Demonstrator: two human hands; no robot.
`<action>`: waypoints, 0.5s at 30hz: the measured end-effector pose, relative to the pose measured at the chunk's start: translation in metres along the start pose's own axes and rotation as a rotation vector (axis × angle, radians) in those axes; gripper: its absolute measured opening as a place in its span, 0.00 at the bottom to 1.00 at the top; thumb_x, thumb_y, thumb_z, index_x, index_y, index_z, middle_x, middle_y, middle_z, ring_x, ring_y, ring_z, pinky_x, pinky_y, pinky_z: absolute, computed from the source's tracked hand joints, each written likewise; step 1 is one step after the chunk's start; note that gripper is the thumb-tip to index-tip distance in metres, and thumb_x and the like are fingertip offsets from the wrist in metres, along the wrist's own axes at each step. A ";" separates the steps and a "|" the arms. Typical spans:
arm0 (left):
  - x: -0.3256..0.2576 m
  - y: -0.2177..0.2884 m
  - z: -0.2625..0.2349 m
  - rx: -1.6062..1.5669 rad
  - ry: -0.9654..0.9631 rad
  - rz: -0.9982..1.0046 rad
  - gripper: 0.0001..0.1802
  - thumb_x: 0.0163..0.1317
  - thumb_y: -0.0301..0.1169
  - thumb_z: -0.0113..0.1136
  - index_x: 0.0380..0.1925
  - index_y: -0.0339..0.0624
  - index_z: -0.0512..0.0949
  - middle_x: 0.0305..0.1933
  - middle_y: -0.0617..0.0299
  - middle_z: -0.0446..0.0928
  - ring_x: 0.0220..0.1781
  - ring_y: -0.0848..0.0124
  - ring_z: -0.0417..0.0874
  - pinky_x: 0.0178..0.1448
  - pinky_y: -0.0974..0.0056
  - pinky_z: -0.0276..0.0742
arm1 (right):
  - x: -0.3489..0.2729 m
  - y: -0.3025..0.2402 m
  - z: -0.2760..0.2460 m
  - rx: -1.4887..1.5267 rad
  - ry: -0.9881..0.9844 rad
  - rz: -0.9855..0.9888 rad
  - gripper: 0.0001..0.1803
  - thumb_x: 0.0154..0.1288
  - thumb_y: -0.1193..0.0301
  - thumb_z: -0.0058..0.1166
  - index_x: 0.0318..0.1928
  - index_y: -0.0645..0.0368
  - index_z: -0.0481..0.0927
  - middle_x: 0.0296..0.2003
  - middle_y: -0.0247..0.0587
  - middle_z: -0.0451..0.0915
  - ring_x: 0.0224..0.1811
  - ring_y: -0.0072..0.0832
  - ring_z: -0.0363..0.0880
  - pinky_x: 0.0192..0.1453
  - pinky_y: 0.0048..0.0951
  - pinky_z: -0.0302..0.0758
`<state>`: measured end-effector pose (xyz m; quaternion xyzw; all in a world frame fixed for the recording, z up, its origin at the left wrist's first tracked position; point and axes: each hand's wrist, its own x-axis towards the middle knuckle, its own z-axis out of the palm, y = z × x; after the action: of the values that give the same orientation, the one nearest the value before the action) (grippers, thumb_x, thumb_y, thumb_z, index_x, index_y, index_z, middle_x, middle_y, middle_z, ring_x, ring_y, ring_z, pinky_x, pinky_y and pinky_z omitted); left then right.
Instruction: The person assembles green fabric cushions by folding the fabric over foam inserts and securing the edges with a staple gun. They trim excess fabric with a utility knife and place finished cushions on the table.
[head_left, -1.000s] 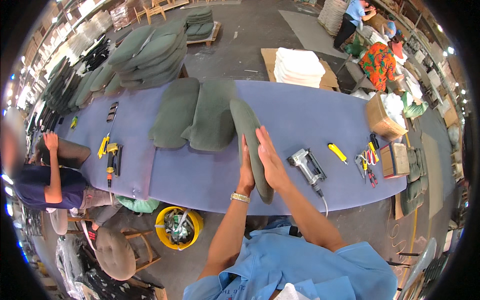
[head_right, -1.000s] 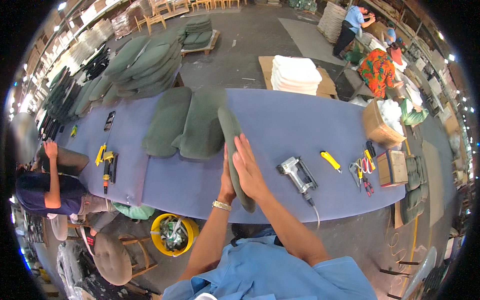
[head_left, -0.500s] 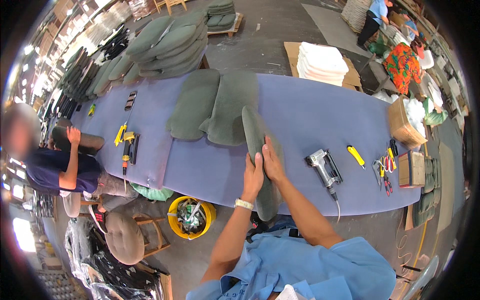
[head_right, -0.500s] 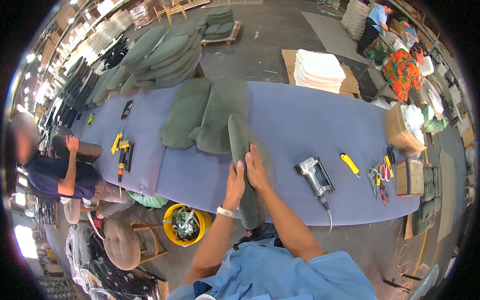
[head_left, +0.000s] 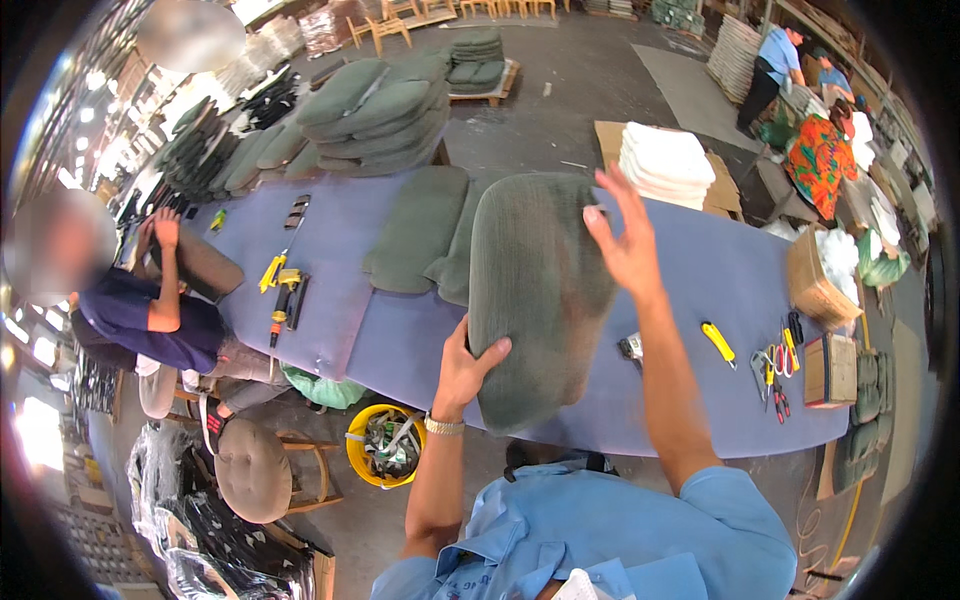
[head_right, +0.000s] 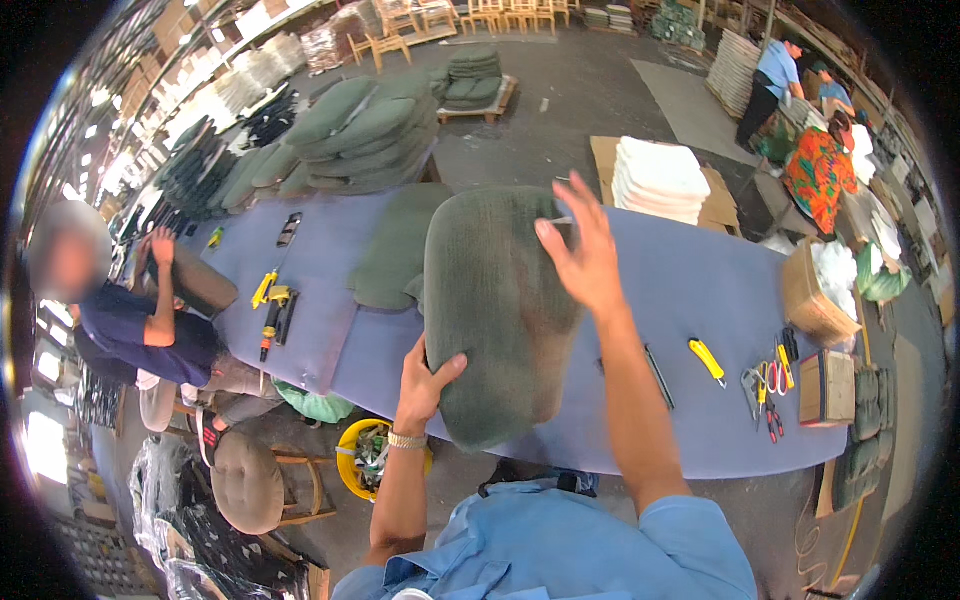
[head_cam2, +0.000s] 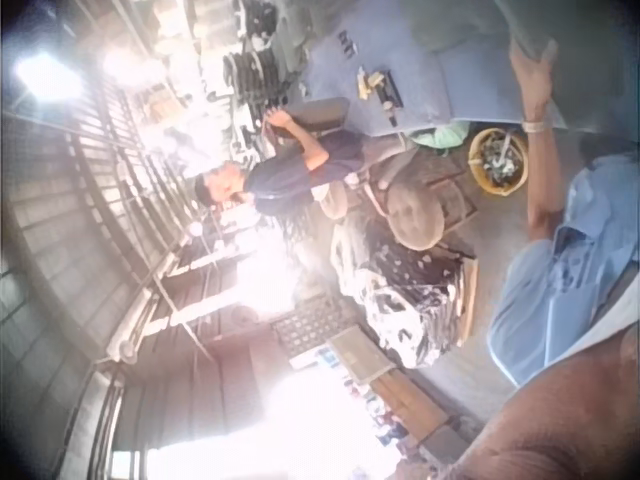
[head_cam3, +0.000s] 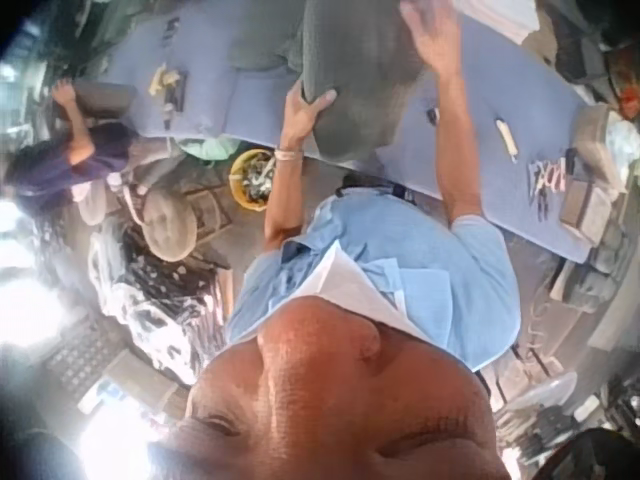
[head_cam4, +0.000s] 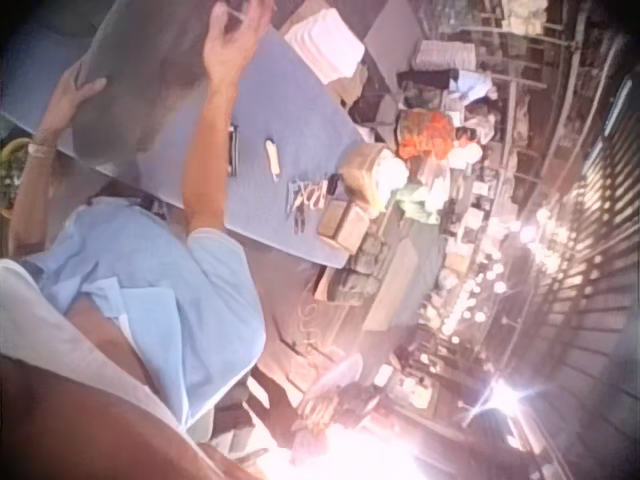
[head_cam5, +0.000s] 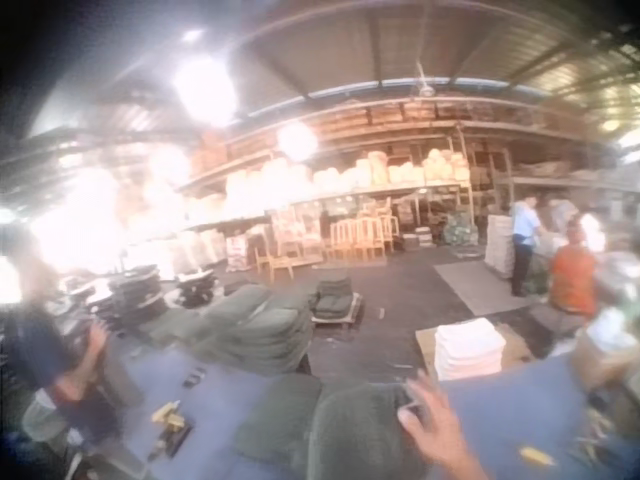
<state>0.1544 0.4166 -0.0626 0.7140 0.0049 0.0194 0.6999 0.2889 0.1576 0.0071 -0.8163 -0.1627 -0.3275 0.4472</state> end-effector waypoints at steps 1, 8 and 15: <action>-0.008 0.002 -0.011 -0.014 -0.035 0.025 0.35 0.60 0.32 0.75 0.63 0.27 0.74 0.58 0.49 0.83 0.58 0.63 0.83 0.64 0.57 0.78 | 0.022 -0.020 -0.002 -0.023 0.008 -0.108 0.33 0.68 0.53 0.67 0.68 0.52 0.78 0.69 0.49 0.76 0.70 0.49 0.75 0.74 0.44 0.71; -0.053 0.008 -0.075 0.202 0.162 0.088 0.42 0.53 0.35 0.83 0.65 0.29 0.73 0.58 0.49 0.84 0.61 0.63 0.83 0.66 0.57 0.77 | -0.020 -0.106 0.049 0.086 -0.528 -0.117 0.39 0.58 0.50 0.74 0.67 0.50 0.79 0.57 0.43 0.84 0.59 0.42 0.84 0.64 0.38 0.79; -0.107 0.084 -0.126 0.800 0.238 0.321 0.47 0.50 0.54 0.81 0.64 0.37 0.75 0.55 0.49 0.85 0.54 0.49 0.87 0.59 0.52 0.82 | -0.065 -0.162 0.074 0.704 -0.673 -0.108 0.47 0.49 0.63 0.82 0.69 0.59 0.73 0.53 0.46 0.85 0.58 0.35 0.85 0.62 0.37 0.79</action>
<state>0.0418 0.5369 0.0220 0.9131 -0.0185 0.2063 0.3513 0.1799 0.3099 0.0352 -0.6664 -0.4411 0.0065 0.6010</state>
